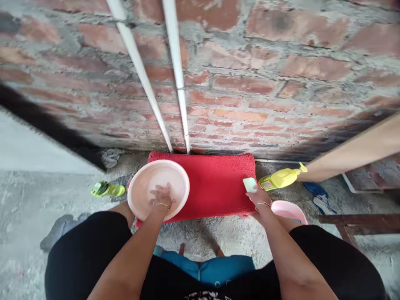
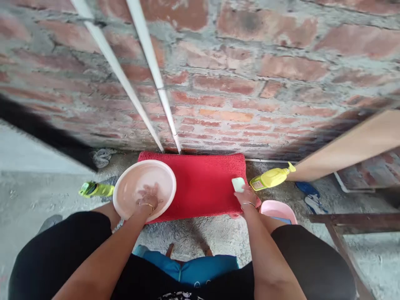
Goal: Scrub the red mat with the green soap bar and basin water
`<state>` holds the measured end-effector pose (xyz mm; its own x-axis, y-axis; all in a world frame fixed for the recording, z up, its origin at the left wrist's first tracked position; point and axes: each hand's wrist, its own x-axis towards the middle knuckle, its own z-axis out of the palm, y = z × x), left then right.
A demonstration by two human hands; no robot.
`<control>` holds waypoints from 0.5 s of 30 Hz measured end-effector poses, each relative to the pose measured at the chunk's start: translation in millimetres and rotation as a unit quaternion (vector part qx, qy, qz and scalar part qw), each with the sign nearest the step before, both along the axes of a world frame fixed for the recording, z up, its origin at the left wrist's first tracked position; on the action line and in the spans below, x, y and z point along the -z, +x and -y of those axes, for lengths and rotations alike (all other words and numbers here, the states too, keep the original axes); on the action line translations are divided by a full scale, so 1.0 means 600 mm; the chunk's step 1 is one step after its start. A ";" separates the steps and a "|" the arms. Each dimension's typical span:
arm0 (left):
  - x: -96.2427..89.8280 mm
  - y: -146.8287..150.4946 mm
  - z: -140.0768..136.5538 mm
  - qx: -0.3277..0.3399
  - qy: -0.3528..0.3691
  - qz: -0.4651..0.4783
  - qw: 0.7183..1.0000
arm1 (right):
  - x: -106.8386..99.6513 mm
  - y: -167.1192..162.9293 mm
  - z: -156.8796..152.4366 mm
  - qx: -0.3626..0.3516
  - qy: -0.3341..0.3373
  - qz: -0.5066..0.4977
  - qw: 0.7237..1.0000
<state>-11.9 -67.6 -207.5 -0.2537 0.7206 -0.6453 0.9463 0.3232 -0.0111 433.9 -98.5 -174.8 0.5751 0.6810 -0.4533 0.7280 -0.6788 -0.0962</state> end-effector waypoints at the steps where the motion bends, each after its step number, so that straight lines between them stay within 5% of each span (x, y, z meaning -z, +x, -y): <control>1: -0.003 0.004 0.002 0.007 0.000 -0.014 1.000 | -0.001 0.024 0.010 0.018 -0.006 0.003 1.000; 5: -0.001 0.011 0.006 0.011 0.012 -0.005 1.000 | -0.002 0.014 -0.002 -0.024 -0.016 0.006 1.000; 15: 0.002 0.014 0.012 0.027 0.008 -0.007 1.000 | 0.015 -0.379 -0.158 -0.215 0.006 -0.106 0.971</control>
